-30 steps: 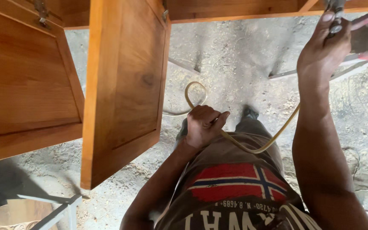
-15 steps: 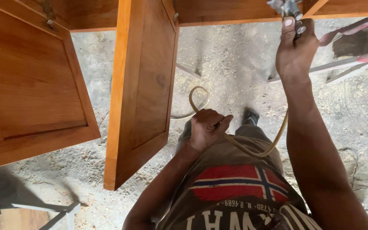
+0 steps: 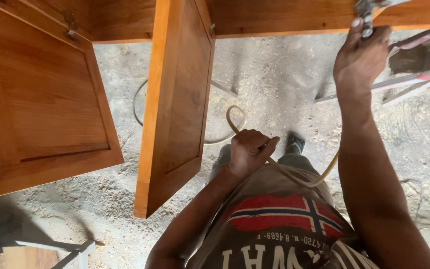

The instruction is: The person uses a spray gun to apply a finish to a wooden cabinet, covering the interior, shelves, and doors. The person moves around the cabinet to reach different surfaces and refills the spray gun from a container near the end.

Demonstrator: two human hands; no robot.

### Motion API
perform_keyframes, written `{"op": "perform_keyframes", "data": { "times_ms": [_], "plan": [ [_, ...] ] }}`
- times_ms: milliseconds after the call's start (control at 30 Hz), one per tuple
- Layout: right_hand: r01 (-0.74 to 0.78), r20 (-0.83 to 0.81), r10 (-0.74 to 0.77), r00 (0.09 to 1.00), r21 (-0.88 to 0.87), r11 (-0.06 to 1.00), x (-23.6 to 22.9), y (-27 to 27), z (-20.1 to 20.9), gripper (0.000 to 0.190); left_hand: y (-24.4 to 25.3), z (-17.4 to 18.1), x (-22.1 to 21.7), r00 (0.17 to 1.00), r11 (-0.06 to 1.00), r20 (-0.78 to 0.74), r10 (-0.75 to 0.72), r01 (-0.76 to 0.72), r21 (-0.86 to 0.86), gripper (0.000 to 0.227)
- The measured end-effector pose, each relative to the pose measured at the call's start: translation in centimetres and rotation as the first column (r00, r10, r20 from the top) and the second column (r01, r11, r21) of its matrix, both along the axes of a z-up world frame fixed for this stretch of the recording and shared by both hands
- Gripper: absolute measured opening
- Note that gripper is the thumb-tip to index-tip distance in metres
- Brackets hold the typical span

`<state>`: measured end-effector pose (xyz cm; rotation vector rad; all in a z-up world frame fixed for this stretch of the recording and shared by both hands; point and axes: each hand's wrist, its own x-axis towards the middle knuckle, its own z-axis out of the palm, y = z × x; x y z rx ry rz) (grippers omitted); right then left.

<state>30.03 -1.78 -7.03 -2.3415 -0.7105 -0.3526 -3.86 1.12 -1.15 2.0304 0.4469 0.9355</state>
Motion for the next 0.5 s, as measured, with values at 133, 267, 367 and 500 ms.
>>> {"op": "perform_keyframes", "data": {
  "times_ms": [133, 267, 367, 500],
  "plan": [
    [-0.186, -0.402, 0.304, 0.864, 0.306, 0.934, -5.2, 0.5, 2.5, 0.049, 0.1, 0.3, -0.1, 0.998, 1.0, -0.054, -0.022, 0.021, -0.017, 0.031],
    [-0.374, -0.674, 0.405, 0.619, 0.201, 0.906, -11.2, -0.2, 7.8, 0.033, -0.5, 0.9, 0.8, 0.996, 0.997, -0.062, -0.063, 0.061, -0.038, 0.029],
    [-0.472, -0.807, 0.207, 0.553, -0.099, 0.876, -13.9, -4.0, 12.4, 0.035, -1.2, 1.3, 1.4, 0.99, 0.992, -0.073, -0.124, 0.124, -0.001, 0.031],
    [-0.358, -0.689, 0.157, 0.708, -0.159, 0.92, -11.3, -10.0, 13.8, 0.04, -1.5, 0.0, 4.6, 0.984, 0.99, -0.123, -0.129, 0.134, 0.035, 0.037]
  ]
}}
